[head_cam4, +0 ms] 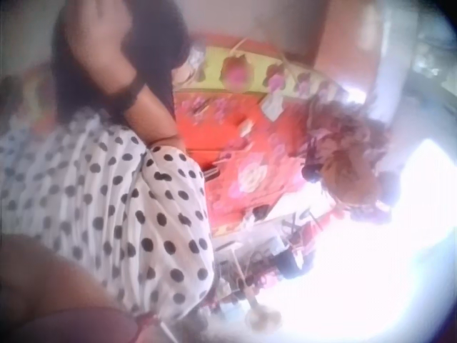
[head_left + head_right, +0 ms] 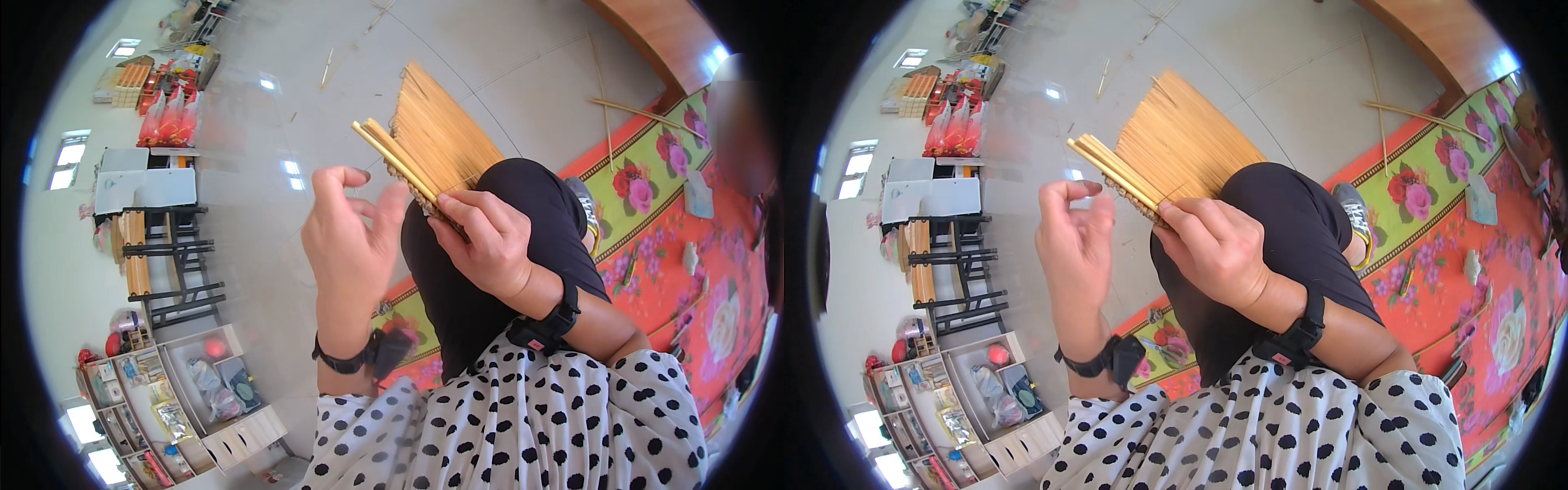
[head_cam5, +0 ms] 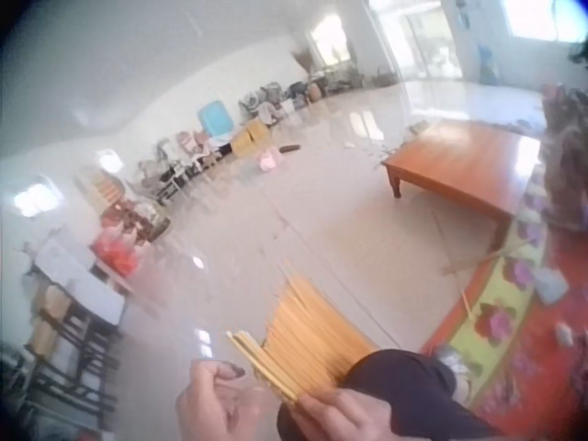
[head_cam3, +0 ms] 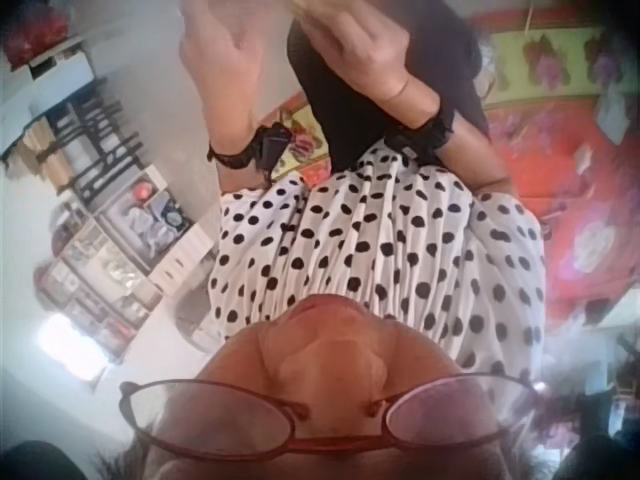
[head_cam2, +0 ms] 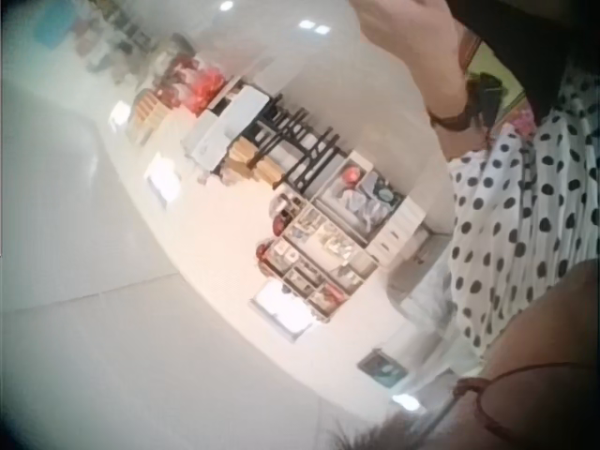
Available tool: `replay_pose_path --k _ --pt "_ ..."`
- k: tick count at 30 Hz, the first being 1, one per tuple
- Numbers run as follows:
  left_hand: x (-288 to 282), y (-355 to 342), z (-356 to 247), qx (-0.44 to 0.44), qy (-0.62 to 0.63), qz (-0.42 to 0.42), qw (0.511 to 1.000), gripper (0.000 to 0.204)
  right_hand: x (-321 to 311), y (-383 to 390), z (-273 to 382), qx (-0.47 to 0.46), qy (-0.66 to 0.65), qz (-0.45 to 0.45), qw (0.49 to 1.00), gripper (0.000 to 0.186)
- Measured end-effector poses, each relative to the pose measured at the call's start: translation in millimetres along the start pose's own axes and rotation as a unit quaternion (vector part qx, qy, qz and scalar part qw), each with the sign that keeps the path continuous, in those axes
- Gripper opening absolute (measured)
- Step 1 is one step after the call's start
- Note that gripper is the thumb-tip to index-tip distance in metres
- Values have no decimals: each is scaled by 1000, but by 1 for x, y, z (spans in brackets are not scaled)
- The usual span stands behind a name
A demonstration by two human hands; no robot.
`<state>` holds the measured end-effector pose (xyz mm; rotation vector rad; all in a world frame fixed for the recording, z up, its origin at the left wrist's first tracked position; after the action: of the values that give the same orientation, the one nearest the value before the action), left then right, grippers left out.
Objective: The person sits on a floral mat and weaves a bamboo mat by threading white string through the ends of bamboo strips using a needle. They repeatedly pull the string through the strips and adjust the mat's position.
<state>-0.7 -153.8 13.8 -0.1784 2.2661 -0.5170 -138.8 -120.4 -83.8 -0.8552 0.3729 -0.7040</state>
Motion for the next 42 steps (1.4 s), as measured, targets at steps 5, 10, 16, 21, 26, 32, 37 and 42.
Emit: replay_pose_path --k 5,10,16,21,26,32,37,42 --pt "21 -31 5 -104 26 5 994 45 0 4 5 17 3 20 1000 31" --pt "40 -31 5 -122 36 -8 992 33 -10 -5 11 19 9 23 1000 30" --pt "33 -22 11 -43 -38 -90 994 25 -33 25 41 -19 -112 134 984 25" --pt "15 -7 2 -34 13 -130 991 30 -28 59 58 191 -224 392 872 24" --pt "-41 25 12 -27 99 -206 973 34 -10 86 66 504 -387 423 646 43" --pt "-86 71 44 -80 245 -356 898 37 11 83 86 467 -388 415 678 68" --pt "-42 94 64 -217 371 -398 810 44 21 61 69 634 -312 278 651 47" --pt "40 107 83 -324 400 -354 781 44 34 61 23 739 -159 92 648 41"
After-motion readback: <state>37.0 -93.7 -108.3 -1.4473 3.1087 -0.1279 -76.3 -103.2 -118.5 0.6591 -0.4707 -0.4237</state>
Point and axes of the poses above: each hand's wrist, its own y-axis away from the middle knuckle, its own x-axis out of the palm, z = x × y, the point moved 2 cm from there along -y, towards the middle knuckle, and after that the axes turned 12 degrees about -z, right-handed, at the moved point
